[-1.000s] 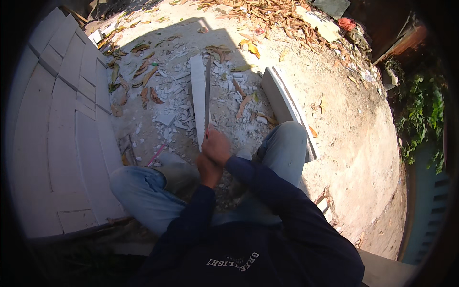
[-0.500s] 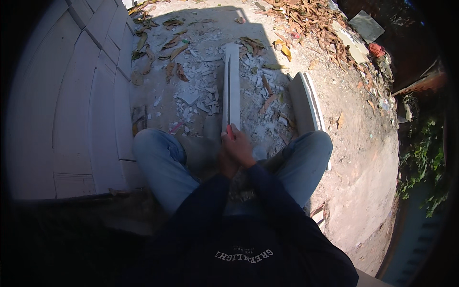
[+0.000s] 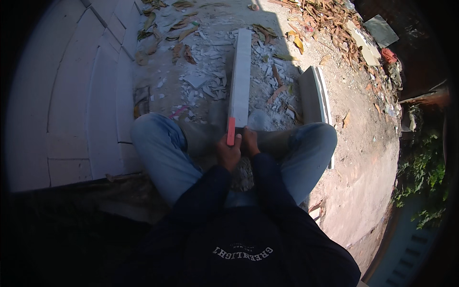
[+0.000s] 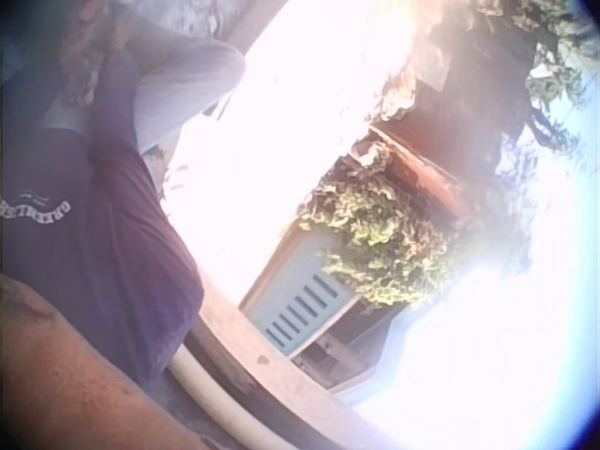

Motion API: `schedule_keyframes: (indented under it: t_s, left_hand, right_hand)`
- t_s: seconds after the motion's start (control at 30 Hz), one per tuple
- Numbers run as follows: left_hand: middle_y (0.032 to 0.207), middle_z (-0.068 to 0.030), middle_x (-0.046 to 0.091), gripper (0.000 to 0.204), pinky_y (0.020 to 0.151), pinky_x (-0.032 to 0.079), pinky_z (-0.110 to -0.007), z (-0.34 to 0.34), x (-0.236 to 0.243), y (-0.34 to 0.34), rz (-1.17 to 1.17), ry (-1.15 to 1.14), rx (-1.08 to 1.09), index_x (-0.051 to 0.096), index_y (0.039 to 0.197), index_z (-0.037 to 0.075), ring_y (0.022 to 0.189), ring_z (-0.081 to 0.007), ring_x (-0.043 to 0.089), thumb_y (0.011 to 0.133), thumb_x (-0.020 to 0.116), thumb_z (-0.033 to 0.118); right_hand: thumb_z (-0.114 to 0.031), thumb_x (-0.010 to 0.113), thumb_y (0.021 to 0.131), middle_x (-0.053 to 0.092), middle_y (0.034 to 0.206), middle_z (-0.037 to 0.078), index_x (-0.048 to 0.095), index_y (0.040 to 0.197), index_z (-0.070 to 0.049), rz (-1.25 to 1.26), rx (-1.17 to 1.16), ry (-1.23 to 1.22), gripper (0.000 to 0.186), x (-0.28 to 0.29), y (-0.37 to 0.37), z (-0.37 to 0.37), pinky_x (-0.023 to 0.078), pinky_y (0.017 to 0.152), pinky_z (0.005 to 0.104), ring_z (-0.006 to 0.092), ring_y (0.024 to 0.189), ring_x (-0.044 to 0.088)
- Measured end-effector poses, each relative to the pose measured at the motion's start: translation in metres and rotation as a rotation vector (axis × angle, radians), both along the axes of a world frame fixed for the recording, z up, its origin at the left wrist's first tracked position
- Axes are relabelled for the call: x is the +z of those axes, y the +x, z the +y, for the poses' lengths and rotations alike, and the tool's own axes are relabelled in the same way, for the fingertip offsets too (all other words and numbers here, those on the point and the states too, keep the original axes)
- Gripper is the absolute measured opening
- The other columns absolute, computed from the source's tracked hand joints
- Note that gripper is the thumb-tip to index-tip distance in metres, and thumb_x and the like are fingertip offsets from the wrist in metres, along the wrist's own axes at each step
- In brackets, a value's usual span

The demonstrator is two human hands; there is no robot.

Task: The person sits on the ground and uses a hand saw to cut a long, white rectangular piece of material. They hold the material steady with one hand while sawing with the other, periodically adjusting their grip and the position of the material.

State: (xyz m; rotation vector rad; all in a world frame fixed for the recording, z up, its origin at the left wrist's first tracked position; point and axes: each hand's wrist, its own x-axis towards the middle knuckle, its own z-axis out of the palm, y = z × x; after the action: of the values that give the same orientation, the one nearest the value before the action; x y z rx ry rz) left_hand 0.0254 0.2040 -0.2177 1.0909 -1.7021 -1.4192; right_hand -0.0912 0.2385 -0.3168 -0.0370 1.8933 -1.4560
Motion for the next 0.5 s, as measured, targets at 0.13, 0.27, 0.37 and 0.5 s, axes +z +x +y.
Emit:
schedule_keyframes:
  t_s: [0.13, 0.27, 0.37, 0.5]
  left_hand:
    - [0.087, -0.0170, 0.072, 0.027, 0.075, 0.052, -0.037, 0.001, 0.001, -0.006, -0.004, 0.003, -0.053, 0.070, 0.102, -0.005, 0.080, -0.0237, 0.068, 0.093, 0.071, 0.021]
    - [0.087, -0.0166, 0.072, 0.029, 0.074, 0.052, -0.037, -0.008, 0.007, -0.016, 0.028, -0.070, -0.053, 0.069, 0.103, -0.006, 0.080, -0.0199, 0.068, 0.094, 0.071, 0.022]
    - [0.090, -0.0221, 0.071, 0.031, 0.076, 0.053, -0.040, -0.029, 0.003, -0.046, -0.002, 0.002, -0.062, 0.068, 0.103, -0.005, 0.087, -0.0345, 0.071, 0.095, 0.069, 0.025]
    - [0.092, -0.0208, 0.072, 0.029, 0.074, 0.053, -0.041, -0.059, 0.020, -0.087, -0.021, 0.011, -0.117, 0.068, 0.104, -0.004, 0.088, -0.0347, 0.071, 0.095, 0.068, 0.024]
  right_hand:
    - [-0.041, 0.055, 0.101, 0.071, 0.083, 0.023, 0.070, 0.103, 0.010, 0.266, 0.160, 0.271, 0.053, 0.010, -0.013, -0.001, 0.051, 0.071, 0.0461, 0.0311, 0.080, 0.071]
    - [-0.039, 0.062, 0.098, 0.071, 0.097, 0.026, 0.066, 0.119, 0.011, 0.584, 0.061, 0.362, 0.054, 0.062, -0.005, -0.006, 0.053, 0.077, 0.0434, 0.0337, 0.086, 0.070]
    - [-0.042, 0.064, 0.097, 0.069, 0.113, 0.028, 0.061, 0.129, 0.009, 0.654, -0.049, -0.145, 0.061, 0.098, -0.018, -0.018, 0.052, 0.086, 0.0422, 0.0352, 0.103, 0.068]
    - [-0.043, 0.067, 0.095, 0.062, 0.127, 0.027, 0.056, 0.136, 0.008, 0.447, 0.062, -0.384, 0.067, 0.114, -0.052, -0.040, 0.048, 0.098, 0.0411, 0.0371, 0.119, 0.062]
